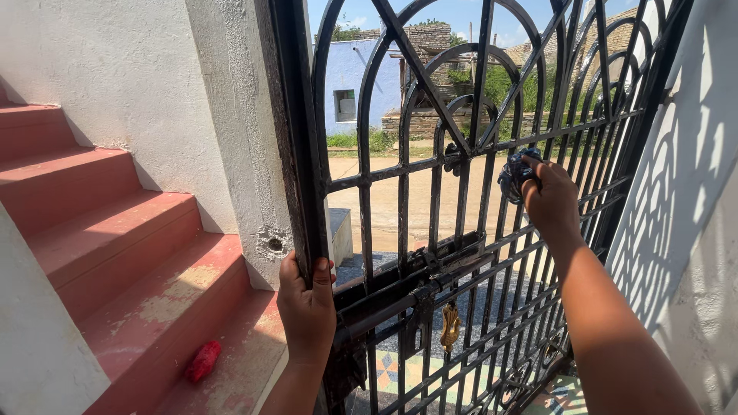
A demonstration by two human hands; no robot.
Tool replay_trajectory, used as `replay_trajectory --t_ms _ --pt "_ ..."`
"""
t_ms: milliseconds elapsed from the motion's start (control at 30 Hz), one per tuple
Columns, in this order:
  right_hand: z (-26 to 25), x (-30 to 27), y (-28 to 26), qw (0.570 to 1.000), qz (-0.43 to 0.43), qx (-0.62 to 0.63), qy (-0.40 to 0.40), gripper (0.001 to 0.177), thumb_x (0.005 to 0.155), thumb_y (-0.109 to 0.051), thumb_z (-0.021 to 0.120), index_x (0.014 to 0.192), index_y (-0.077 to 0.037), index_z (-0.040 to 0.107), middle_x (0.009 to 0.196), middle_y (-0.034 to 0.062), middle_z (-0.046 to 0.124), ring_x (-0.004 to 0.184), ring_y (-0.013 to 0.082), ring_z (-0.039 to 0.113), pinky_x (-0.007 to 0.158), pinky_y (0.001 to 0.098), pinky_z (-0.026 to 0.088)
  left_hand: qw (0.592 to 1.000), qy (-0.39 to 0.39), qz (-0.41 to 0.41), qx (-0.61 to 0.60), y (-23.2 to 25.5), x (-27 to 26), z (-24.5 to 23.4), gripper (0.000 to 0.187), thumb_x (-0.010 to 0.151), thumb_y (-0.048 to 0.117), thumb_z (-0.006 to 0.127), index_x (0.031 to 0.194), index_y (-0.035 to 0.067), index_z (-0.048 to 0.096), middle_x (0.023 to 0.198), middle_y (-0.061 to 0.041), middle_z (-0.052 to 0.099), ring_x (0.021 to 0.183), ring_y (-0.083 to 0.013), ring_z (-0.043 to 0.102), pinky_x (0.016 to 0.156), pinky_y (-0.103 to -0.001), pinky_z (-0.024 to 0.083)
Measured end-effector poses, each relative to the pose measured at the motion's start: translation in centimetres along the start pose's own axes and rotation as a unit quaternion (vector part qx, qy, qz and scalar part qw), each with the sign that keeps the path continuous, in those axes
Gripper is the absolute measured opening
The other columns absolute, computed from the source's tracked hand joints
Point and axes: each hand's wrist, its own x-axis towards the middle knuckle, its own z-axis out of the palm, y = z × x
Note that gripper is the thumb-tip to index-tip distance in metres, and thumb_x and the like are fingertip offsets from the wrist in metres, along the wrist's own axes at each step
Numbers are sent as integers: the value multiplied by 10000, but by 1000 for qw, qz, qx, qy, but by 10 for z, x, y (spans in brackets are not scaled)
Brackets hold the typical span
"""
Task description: The person wipes down the latch, bars, and decorative sections of a black metal gate with a blue cloth, working on both the inner and outer sides.
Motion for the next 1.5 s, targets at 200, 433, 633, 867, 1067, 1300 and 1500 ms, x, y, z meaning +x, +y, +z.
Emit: replay_trajectory --t_ms 200,433,633,867,1067,1300,1500 --pt "43 6 15 999 31 26 10 339 920 9 693 1254 -34 731 1208 205 689 1017 276 713 897 315 574 1000 1 13 -7 -2 -1 1 444 995 411 594 1228 34 572 936 -40 665 805 -103 679 716 -264 589" --pt "79 -80 71 954 166 219 -122 314 814 44 709 1105 -45 789 1117 158 745 882 136 706 837 237 575 1000 0 -3 -6 -5 2 1 426 1003 407 586 1218 40 569 929 -41 679 805 -102 664 708 -262 572" --pt "19 2 44 988 109 19 -108 441 892 19 693 1330 -6 648 1191 279 690 929 267 737 703 277 646 1000 -4 9 -14 -6 -2 0 420 1007 408 588 1200 36 564 934 -38 673 805 -96 670 711 -255 579" --pt "43 98 5 998 -23 52 33 390 1030 24 520 1407 56 615 1285 262 667 1102 335 700 913 398 543 1000 -1 15 8 1 -1 0 394 1007 390 587 1202 48 572 923 -37 663 801 -102 653 701 -265 567" --pt "61 30 -43 983 -114 -113 87 357 946 -53 585 1275 -1 711 1188 312 681 1052 331 689 873 371 586 999 0 24 37 3 0 0 371 1014 383 572 1195 59 578 918 -18 678 814 -91 668 712 -260 572" --pt "-36 90 -123 982 61 177 1 413 956 8 467 1312 6 678 1078 218 759 898 237 760 798 315 633 999 -2 10 50 8 -2 -5 382 1014 390 570 1218 68 570 889 -27 651 776 -112 639 682 -281 543" --pt "24 76 -132 989 -145 21 35 568 819 143 464 1368 76 594 1518 387 444 1288 473 521 1053 469 498 996 9 27 84 12 -2 -7 396 1015 403 571 1231 72 555 861 -37 660 768 -141 663 693 -303 538"
